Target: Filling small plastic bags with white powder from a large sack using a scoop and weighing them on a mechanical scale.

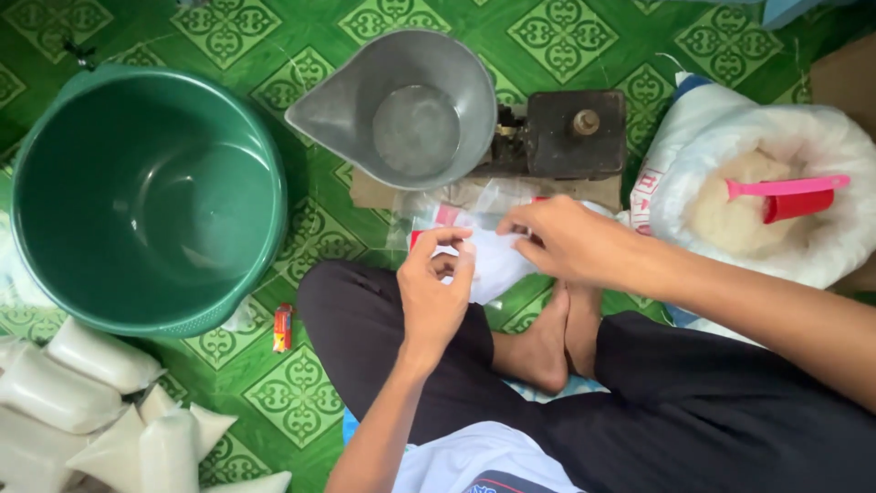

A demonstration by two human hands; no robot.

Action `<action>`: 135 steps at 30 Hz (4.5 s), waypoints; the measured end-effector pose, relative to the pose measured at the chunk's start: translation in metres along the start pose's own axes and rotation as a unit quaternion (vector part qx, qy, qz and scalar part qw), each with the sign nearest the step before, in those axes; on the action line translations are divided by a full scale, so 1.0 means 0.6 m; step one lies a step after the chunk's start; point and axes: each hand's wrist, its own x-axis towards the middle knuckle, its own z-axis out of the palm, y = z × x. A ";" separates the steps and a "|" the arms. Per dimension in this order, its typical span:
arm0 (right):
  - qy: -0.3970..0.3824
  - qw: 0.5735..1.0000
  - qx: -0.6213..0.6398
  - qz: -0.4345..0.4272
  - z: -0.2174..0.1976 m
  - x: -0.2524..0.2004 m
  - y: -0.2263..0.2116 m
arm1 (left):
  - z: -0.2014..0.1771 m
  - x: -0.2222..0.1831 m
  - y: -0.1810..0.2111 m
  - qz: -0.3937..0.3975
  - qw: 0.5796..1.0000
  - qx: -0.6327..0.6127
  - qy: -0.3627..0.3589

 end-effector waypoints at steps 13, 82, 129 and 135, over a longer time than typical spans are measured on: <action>0.098 0.991 0.094 -0.004 0.016 0.010 -0.043 | -0.035 -0.017 0.034 0.002 1.000 0.004 0.006; -0.202 0.707 0.677 0.031 0.032 -0.076 0.335 | -0.111 -0.060 0.083 0.136 0.946 0.293 -0.021; -0.039 0.602 0.771 0.202 0.336 0.165 0.426 | -0.117 0.129 -0.084 0.232 0.778 0.577 -0.087; 0.007 0.663 0.717 0.217 0.429 0.221 0.476 | -0.057 0.133 -0.120 0.119 0.806 0.559 -0.155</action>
